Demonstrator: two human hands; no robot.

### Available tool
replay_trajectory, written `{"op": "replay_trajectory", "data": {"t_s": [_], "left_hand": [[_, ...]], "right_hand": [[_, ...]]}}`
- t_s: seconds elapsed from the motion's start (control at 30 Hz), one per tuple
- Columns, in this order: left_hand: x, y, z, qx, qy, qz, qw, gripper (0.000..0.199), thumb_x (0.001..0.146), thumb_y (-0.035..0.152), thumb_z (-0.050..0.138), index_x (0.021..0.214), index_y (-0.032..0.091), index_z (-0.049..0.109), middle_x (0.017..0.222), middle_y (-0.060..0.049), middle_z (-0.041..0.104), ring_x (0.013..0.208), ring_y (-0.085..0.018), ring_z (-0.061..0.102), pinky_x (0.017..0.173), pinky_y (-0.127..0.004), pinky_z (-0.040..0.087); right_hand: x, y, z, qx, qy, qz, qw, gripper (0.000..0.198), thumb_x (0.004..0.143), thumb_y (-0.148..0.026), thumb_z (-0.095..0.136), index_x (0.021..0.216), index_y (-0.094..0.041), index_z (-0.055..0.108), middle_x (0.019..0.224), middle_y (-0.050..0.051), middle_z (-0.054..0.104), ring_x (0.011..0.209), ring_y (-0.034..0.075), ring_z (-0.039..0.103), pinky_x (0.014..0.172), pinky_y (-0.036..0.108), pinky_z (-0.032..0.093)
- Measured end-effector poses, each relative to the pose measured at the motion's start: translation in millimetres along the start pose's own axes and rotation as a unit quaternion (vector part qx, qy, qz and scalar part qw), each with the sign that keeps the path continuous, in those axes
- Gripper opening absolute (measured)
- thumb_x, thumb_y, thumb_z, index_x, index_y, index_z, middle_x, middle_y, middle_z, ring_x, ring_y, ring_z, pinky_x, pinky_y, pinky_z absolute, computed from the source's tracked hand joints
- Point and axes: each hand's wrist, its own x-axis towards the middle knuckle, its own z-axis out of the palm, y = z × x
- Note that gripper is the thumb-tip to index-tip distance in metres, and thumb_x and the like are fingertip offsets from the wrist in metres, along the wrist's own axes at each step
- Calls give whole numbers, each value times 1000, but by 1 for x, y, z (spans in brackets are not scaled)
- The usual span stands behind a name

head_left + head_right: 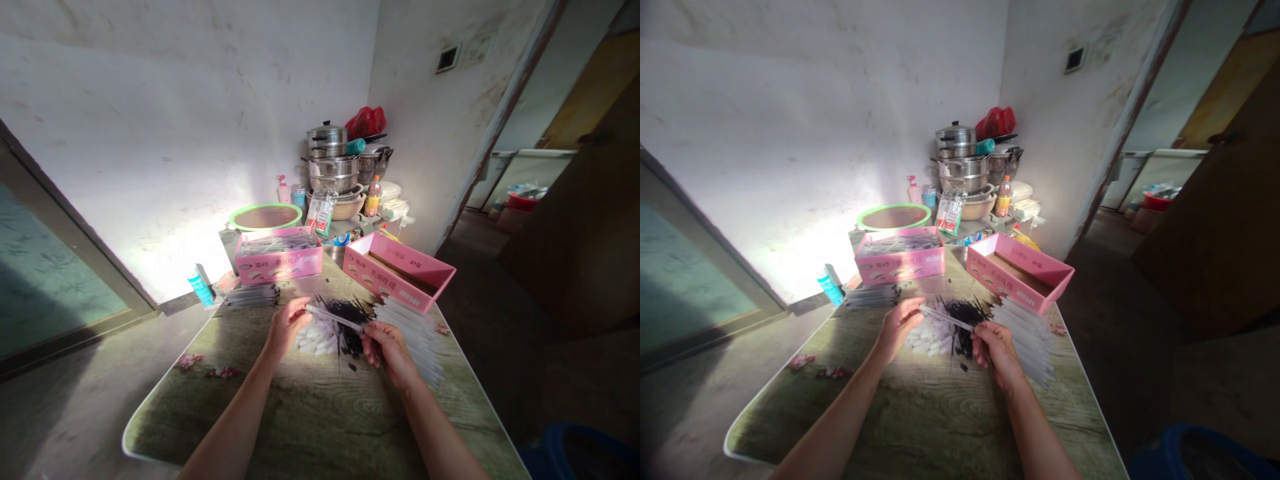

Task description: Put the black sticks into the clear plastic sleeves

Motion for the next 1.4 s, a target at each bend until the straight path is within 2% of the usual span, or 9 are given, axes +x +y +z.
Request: {"op": "replay_trajectory", "data": {"t_s": [0.1, 0.17, 0.3, 0.57, 1.07, 1.27, 1.4], "left_hand": [[-2, 4, 0, -28, -23, -32, 999, 25, 82, 31, 56, 98, 16, 69, 62, 0, 64, 57, -14, 59, 58, -25, 50], [-3, 9, 0, -41, -28, -45, 998, 21, 80, 29, 58, 91, 16, 68, 55, 2, 60, 52, -13, 57, 55, -24, 47], [-4, 13, -2, -62, -45, -69, 995, 20, 75, 27, 62, 91, 16, 67, 53, 3, 59, 50, -12, 55, 53, -23, 44], [-6, 16, -1, -95, -64, -78, 990, 20, 78, 32, 62, 88, 14, 63, 53, 3, 61, 48, -12, 56, 52, -23, 44], [-5, 16, -4, -79, -54, -92, 991, 17, 77, 32, 62, 77, 15, 62, 54, 4, 58, 43, -9, 50, 45, -20, 39], [-5, 18, -5, -80, -38, -94, 992, 16, 80, 30, 62, 80, 14, 61, 53, 4, 57, 43, -9, 49, 46, -21, 38], [-6, 17, -6, -84, -38, -97, 991, 16, 80, 30, 62, 80, 14, 60, 53, 4, 57, 44, -9, 49, 46, -21, 38]], "right_hand": [[1, 2, 1, -7, -12, 7, 1000, 25, 75, -39, 64, 68, -15, 60, 44, -2, 58, 31, 8, 46, 30, 17, 26], [1, 3, 1, -16, -18, 13, 1000, 27, 75, -41, 64, 69, -15, 60, 45, -2, 59, 31, 8, 46, 30, 17, 26], [0, 3, 2, -23, -31, 26, 999, 30, 75, -44, 66, 71, -15, 60, 46, -2, 60, 32, 8, 47, 31, 18, 27], [0, 4, 4, -27, -33, 26, 999, 44, 74, -59, 65, 72, -15, 59, 45, -3, 57, 31, 7, 45, 31, 18, 25], [0, 9, 3, -40, -74, 44, 996, 40, 68, -51, 75, 72, -15, 58, 49, -3, 61, 36, 9, 51, 33, 19, 38], [-3, 5, 6, -43, -109, 78, 990, 50, 76, -64, 61, 76, -14, 60, 49, 0, 63, 35, 12, 55, 33, 20, 40], [-3, 5, 7, -47, -120, 66, 989, 48, 75, -63, 63, 76, -14, 59, 48, 0, 62, 33, 11, 52, 33, 19, 38]]}}
